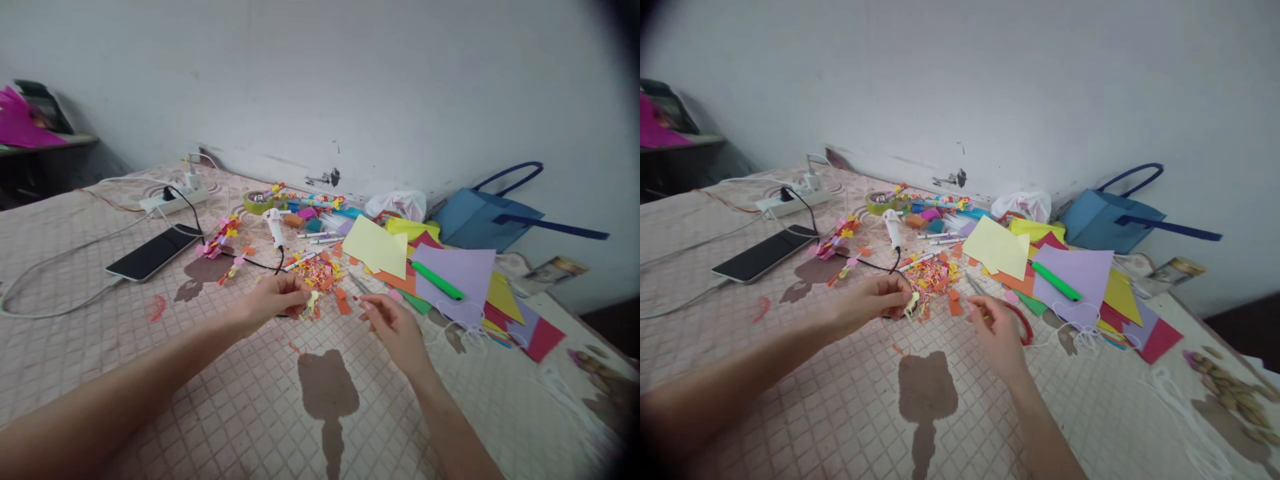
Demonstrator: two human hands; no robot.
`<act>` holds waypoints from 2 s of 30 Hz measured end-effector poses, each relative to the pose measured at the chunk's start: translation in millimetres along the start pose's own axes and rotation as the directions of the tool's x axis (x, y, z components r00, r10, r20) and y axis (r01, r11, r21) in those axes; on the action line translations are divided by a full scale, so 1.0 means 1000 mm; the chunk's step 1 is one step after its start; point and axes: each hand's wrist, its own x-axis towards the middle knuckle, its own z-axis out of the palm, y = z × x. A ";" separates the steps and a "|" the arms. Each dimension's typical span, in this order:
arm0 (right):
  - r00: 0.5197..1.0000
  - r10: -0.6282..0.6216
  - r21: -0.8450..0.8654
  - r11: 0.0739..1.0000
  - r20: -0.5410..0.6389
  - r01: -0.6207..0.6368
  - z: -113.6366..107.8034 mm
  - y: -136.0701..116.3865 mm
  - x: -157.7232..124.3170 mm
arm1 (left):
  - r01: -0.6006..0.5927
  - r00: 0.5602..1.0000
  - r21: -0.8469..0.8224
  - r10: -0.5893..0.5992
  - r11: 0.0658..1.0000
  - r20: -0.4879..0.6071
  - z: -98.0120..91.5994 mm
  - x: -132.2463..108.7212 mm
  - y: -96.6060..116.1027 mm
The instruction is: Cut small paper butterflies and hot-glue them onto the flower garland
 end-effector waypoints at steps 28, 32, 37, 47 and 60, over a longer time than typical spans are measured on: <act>0.946 0.068 0.376 0.907 0.316 -0.190 0.033 -0.039 -0.015 | 0.045 0.991 0.194 -0.068 0.980 0.116 0.025 -0.012 -0.015; 0.946 0.110 0.402 0.886 0.304 -0.232 0.031 -0.034 -0.013 | 0.082 0.995 0.105 -0.088 0.991 0.055 0.026 -0.012 -0.016; 0.903 0.083 0.346 0.906 0.422 -0.245 0.035 -0.033 -0.017 | 0.064 0.995 0.057 -0.068 0.996 0.070 0.030 -0.013 -0.022; 0.892 0.118 0.266 0.930 0.437 -0.253 0.037 -0.030 -0.019 | 0.037 0.992 0.071 -0.045 0.997 0.118 0.033 -0.014 -0.039; 0.865 0.112 0.235 0.938 0.490 -0.255 0.038 -0.030 -0.022 | 0.027 0.993 0.067 -0.035 0.997 0.115 0.029 -0.014 -0.043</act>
